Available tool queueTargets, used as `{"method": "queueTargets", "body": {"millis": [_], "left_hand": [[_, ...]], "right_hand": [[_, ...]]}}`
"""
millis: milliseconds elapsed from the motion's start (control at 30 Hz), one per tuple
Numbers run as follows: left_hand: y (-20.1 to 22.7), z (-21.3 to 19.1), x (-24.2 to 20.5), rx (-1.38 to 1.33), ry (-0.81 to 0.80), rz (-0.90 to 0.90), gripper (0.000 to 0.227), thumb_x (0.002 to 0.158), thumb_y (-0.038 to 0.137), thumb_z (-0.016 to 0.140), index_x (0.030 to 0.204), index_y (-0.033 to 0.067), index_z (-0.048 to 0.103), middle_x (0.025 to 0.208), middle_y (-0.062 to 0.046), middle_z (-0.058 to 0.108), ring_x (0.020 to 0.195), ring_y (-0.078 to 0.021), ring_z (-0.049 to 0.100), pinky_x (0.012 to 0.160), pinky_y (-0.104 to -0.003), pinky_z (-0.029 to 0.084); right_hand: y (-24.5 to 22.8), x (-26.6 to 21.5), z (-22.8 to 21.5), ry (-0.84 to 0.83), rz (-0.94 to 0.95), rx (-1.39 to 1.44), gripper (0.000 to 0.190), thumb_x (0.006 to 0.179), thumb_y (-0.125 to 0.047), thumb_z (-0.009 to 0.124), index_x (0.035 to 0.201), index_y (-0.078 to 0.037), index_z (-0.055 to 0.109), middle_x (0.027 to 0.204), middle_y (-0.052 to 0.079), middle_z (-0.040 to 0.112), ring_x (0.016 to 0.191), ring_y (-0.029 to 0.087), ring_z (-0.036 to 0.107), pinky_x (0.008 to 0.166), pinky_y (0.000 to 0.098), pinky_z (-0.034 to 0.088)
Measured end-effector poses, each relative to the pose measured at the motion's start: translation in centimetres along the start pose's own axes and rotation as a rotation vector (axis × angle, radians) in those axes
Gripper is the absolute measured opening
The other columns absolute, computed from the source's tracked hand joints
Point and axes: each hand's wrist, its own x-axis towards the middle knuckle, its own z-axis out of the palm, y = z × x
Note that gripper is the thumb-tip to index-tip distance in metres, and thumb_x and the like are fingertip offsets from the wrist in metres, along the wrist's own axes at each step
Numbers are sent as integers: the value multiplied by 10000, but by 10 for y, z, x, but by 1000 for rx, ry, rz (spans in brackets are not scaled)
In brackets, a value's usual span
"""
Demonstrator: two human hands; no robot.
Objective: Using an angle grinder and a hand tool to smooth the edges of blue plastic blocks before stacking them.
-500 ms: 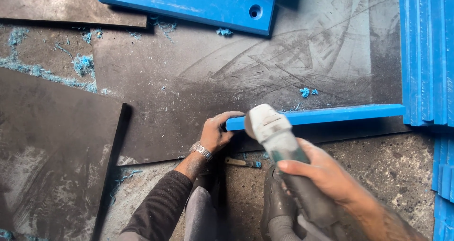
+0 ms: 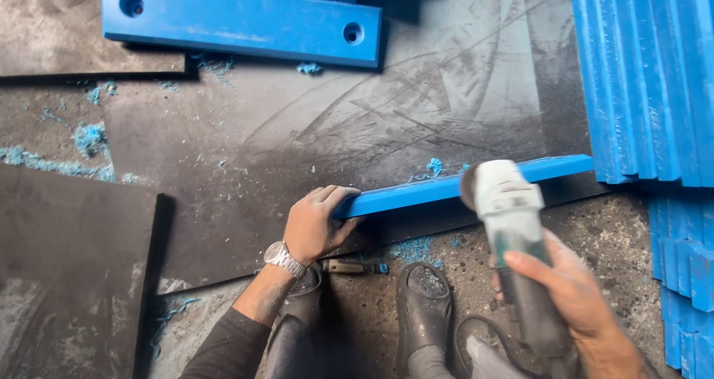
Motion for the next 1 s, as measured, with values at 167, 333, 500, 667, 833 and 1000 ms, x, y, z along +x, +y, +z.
{"method": "queueTargets", "body": {"millis": [167, 333, 500, 667, 833, 1000], "left_hand": [[7, 20, 5, 366, -147, 14, 574, 686, 155, 771, 1241, 162, 628, 1093, -59, 694, 996, -295, 672, 775, -429, 567], [21, 16, 10, 431, -210, -87, 571, 679, 184, 773, 1231, 196, 624, 1042, -38, 684, 972, -281, 673, 742, -426, 572], [20, 21, 11, 429, -200, -89, 511, 717, 200, 772, 1210, 211, 638, 1015, -34, 687, 949, -288, 676, 725, -433, 568], [20, 20, 9, 417, -148, -76, 456, 747, 155, 745, 1190, 222, 659, 1004, -37, 703, 938, -296, 689, 724, -426, 572], [16, -4, 13, 256, -77, -142, 430, 729, 208, 808, 1144, 228, 697, 984, -55, 756, 872, -291, 749, 713, -397, 596], [65, -76, 41, 121, 136, -170, 556, 683, 220, 911, 1176, 140, 667, 1003, -122, 784, 880, -250, 795, 735, -354, 622]], "right_hand": [[-6, -6, 32, -358, -102, -86, 594, 804, -274, 779, 1302, -23, 576, 996, 94, 707, 833, 151, 688, 706, 301, 567], [-11, 4, -6, -274, 11, 33, 536, 806, -258, 756, 1251, -12, 585, 931, 126, 696, 744, 196, 691, 635, 350, 580], [-1, 28, -91, -71, 37, 197, 452, 829, -235, 704, 1196, 5, 595, 898, 159, 703, 673, 246, 696, 578, 391, 595], [9, 49, -146, 200, -112, 262, 402, 942, -277, 661, 1228, -9, 572, 886, 145, 671, 704, 273, 670, 593, 395, 560], [20, 19, -132, 74, -311, 395, 484, 926, -273, 660, 1283, 31, 542, 933, 201, 674, 770, 308, 694, 664, 419, 580], [27, -2, -105, -62, -433, 448, 641, 834, -227, 671, 1380, 60, 496, 1043, 221, 664, 865, 322, 695, 732, 437, 590]]}}
